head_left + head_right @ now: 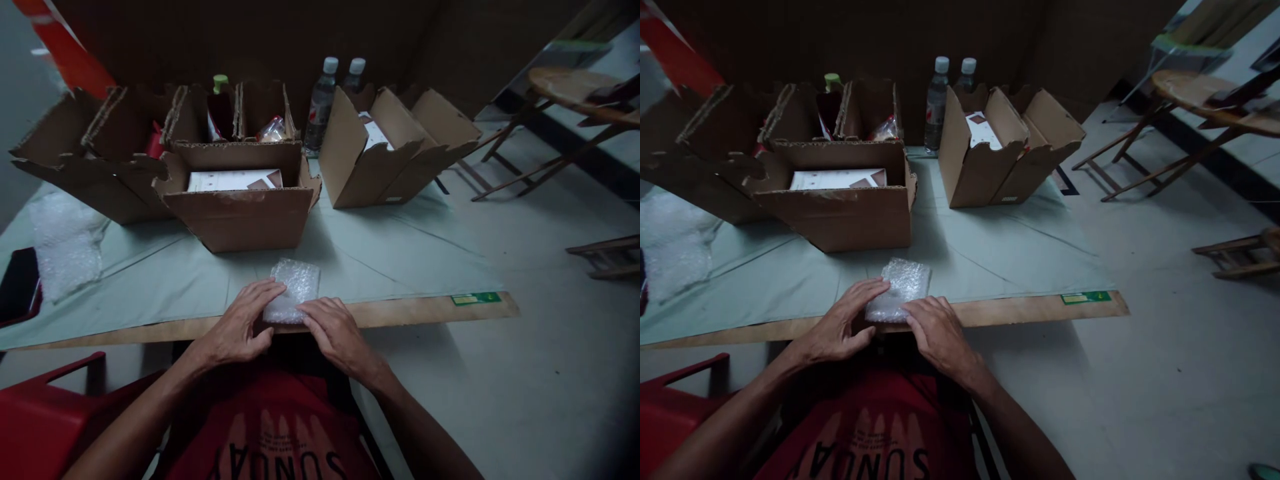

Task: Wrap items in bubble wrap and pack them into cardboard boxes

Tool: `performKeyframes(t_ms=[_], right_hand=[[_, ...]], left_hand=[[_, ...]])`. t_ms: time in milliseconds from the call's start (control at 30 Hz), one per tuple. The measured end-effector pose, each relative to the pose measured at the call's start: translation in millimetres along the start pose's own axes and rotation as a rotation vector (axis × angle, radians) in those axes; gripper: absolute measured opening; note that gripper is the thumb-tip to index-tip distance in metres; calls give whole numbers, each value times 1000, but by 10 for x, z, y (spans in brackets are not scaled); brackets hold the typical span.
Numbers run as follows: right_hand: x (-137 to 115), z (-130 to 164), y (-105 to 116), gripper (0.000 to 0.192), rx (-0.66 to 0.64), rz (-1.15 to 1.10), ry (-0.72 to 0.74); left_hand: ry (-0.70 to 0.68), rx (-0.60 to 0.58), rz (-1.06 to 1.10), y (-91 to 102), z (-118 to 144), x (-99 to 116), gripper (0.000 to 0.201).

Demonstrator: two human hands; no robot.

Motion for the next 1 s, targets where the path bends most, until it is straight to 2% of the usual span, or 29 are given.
performKeyframes(t_ms=[133,233,333,467,533,633,767,867,933,1000], right_hand=[[90,-92,47,29,-30,-209,-114],[173,-165,83,26,97,-157,-137],[257,-211,111,34,207,22,-100],[392,-291,74,56,132,192,-138],[443,-344,36,54,92,251,-172],[457,-404,-19,35,65,243,-173],[372,-385,-14,16,72,57,-192],[248,-309,45,16,36,-173,-204],[162,-253,80,17,0,-304,-188],[115,-207,97,19,2,-396,-183]], left_hand=[[207,56,72,16,-77,-75,52],[316,91,33,-24,-205,-148,50],[310,169,-137,-71,-310,-201,45],[285,218,-344,-118,-372,-225,37],[315,233,-390,-121,-385,-223,38],[343,258,-396,-121,-392,-224,37],[322,310,-246,-118,-321,-261,45],[303,322,11,-81,-207,-259,72],[300,251,234,-54,-143,-214,86],[307,179,400,-36,-107,-139,84]])
Point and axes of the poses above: each hand's wrist, its own z-axis away from the middle knuckle, its own y-axis out of the back of the hand, x = y × z, the point moved 2 cm from there along -z, towards the middle knuckle, and after that the axes turned 6 degrees about -x, right-handed, at the moved point
